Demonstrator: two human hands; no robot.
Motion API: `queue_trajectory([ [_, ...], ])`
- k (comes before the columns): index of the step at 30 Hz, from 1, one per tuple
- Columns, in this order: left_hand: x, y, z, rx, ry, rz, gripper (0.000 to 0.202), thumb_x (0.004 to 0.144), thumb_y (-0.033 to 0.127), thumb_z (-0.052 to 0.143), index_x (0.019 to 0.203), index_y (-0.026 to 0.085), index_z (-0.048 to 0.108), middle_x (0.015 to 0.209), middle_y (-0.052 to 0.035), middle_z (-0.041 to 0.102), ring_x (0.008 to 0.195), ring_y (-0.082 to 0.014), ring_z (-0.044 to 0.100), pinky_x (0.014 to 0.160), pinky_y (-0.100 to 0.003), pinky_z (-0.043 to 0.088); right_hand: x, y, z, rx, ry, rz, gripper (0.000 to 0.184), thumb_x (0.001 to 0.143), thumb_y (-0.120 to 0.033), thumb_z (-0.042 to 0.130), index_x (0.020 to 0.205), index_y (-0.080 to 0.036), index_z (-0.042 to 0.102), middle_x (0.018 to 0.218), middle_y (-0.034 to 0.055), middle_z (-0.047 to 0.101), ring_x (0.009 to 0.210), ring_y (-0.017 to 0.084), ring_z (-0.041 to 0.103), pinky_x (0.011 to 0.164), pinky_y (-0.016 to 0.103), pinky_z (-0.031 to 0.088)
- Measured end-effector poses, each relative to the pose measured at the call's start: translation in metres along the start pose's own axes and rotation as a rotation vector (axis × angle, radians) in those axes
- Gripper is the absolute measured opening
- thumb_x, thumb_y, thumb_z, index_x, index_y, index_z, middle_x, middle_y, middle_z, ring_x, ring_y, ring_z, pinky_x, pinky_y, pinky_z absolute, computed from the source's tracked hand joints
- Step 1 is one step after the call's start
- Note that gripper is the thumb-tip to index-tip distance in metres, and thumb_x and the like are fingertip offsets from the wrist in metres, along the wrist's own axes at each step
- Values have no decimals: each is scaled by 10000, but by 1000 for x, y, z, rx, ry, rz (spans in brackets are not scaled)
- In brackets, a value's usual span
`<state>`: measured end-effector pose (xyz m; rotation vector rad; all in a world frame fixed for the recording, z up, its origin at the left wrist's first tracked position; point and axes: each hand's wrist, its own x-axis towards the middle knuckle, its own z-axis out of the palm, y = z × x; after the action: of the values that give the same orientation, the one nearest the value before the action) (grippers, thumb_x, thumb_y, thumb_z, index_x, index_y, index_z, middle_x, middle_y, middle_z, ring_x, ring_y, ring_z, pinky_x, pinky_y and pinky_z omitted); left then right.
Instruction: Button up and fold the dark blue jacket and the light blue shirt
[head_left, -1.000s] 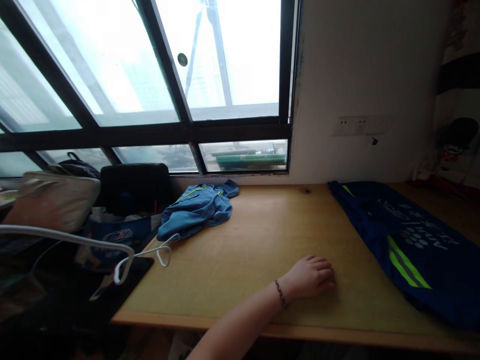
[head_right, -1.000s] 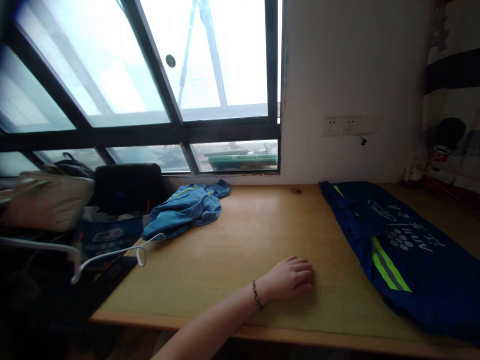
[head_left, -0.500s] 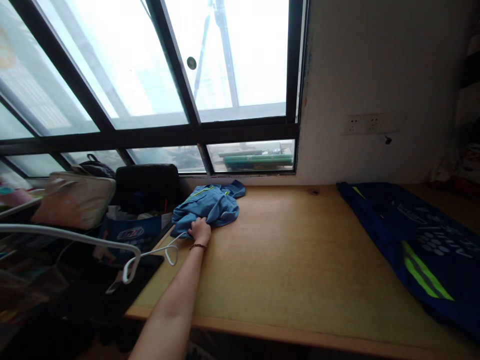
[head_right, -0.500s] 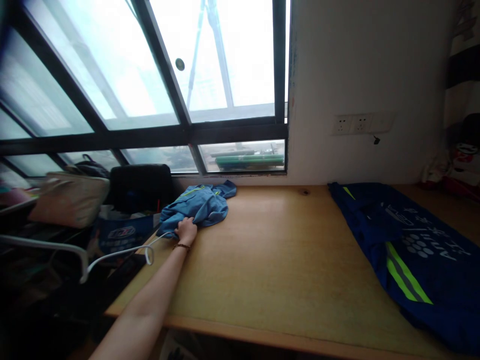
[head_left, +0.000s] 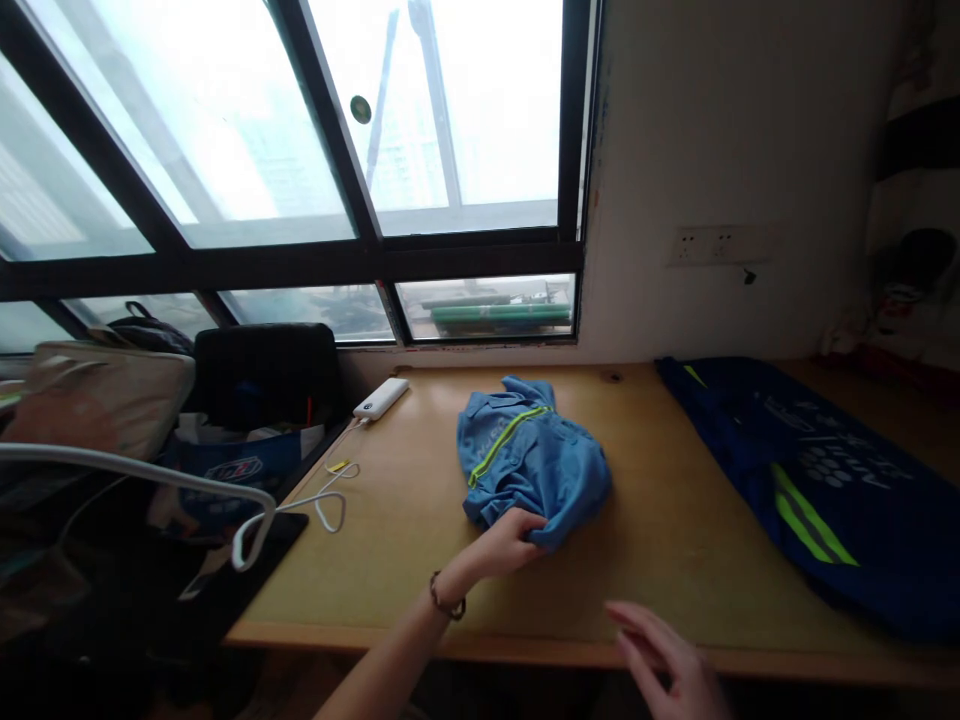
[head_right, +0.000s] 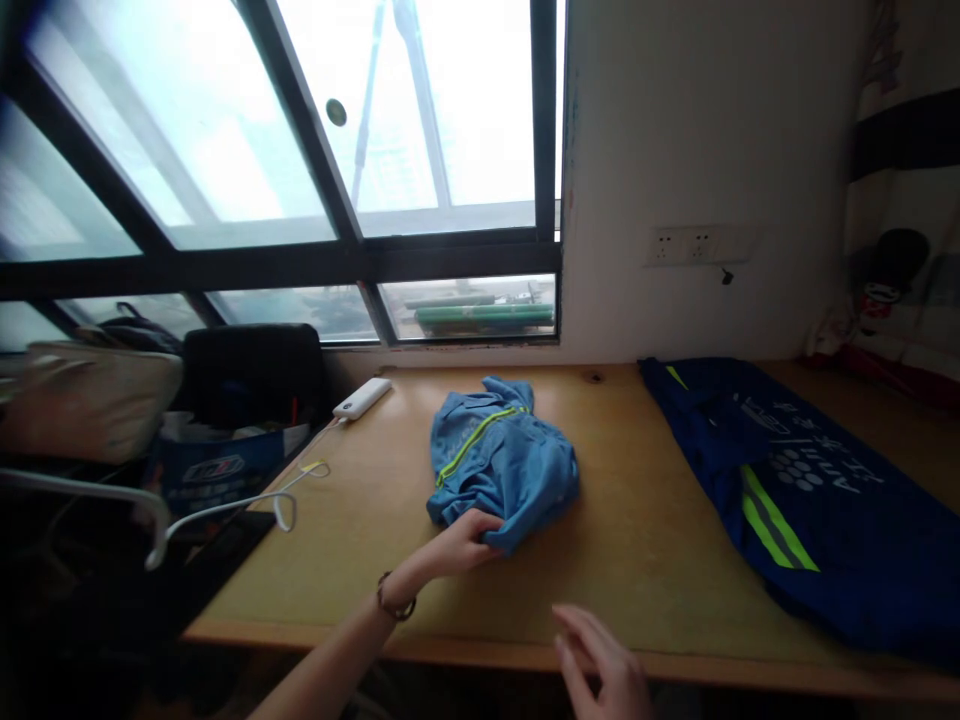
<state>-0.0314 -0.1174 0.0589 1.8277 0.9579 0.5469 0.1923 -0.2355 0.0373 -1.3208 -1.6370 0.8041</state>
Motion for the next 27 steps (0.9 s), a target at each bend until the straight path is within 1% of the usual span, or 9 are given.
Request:
queue_trajectory([
  [3, -18, 14, 14, -339, -58, -66, 186, 640, 235, 620, 545, 111, 519, 515, 47, 346, 506, -59, 289, 472, -197, 229, 26, 41, -9, -145, 256, 28, 474, 749, -354, 510, 1183, -167, 482, 1199, 112, 510, 1094, 244, 488, 886, 363, 444],
  [5, -27, 16, 24, -572, 30, -120, 213, 571, 261, 704, 568, 107, 555, 512, 43, 387, 500, -58, 328, 472, -187, 257, 38, 57, -15, -247, 365, 36, 651, 718, -322, 529, 1311, -169, 307, 1307, 125, 388, 1187, 270, 383, 945, 418, 374],
  [9, -36, 21, 33, -982, 316, -149, 256, 493, 237, 777, 661, 121, 624, 546, 23, 528, 516, -70, 452, 501, -174, 351, 50, 68, -23, -425, 314, 100, 684, 668, -184, 496, 1322, -204, 295, 1216, 112, 456, 1096, 267, 466, 862, 376, 420],
  [14, -37, 17, -11, -1317, 763, -92, 64, 718, 166, 590, 762, 144, 631, 743, -44, 657, 668, -164, 598, 620, -287, 481, 56, 75, -53, -495, 290, 184, 411, 665, -151, 438, 1052, -169, 577, 896, 83, 589, 826, 212, 583, 744, 305, 448],
  [16, -39, 4, -38, -1358, 932, -124, 182, 812, 153, 433, 796, 159, 615, 762, -49, 659, 698, -181, 609, 630, -336, 496, 55, 79, -74, -540, 380, 216, 345, 671, -185, 449, 972, -165, 617, 885, 88, 606, 822, 229, 583, 738, 323, 441],
  [19, -46, -18, -64, -1229, 1092, -180, 256, 854, 175, 332, 870, 178, 588, 802, -51, 642, 736, -168, 605, 647, -333, 500, 53, 85, -105, -513, 497, 338, 306, 669, -292, 512, 907, -156, 646, 861, 103, 634, 818, 277, 582, 724, 364, 435],
  [21, -52, -27, -64, -990, 1142, -199, 220, 830, 205, 395, 983, 201, 554, 913, -54, 619, 825, -166, 593, 706, -327, 492, 50, 89, -118, -365, 511, 455, 326, 638, -363, 568, 856, -137, 659, 810, 110, 653, 814, 300, 586, 726, 378, 439],
  [25, -64, -25, -30, -143, 1237, -204, 554, 703, 298, 601, 1216, 245, 399, 1245, -87, 429, 1134, -236, 430, 902, -389, 397, 44, 84, -116, 167, 520, 571, 361, 623, -413, 608, 869, -153, 650, 791, 70, 679, 818, 256, 613, 710, 320, 479],
  [27, -68, -22, -4, 267, 1030, -128, 548, 683, 339, 617, 1196, 246, 445, 1284, -91, 395, 1202, -267, 345, 966, -431, 324, 42, 73, -104, 451, 466, 634, 339, 664, -431, 585, 894, -188, 639, 776, 46, 683, 777, 217, 631, 670, 295, 500],
])
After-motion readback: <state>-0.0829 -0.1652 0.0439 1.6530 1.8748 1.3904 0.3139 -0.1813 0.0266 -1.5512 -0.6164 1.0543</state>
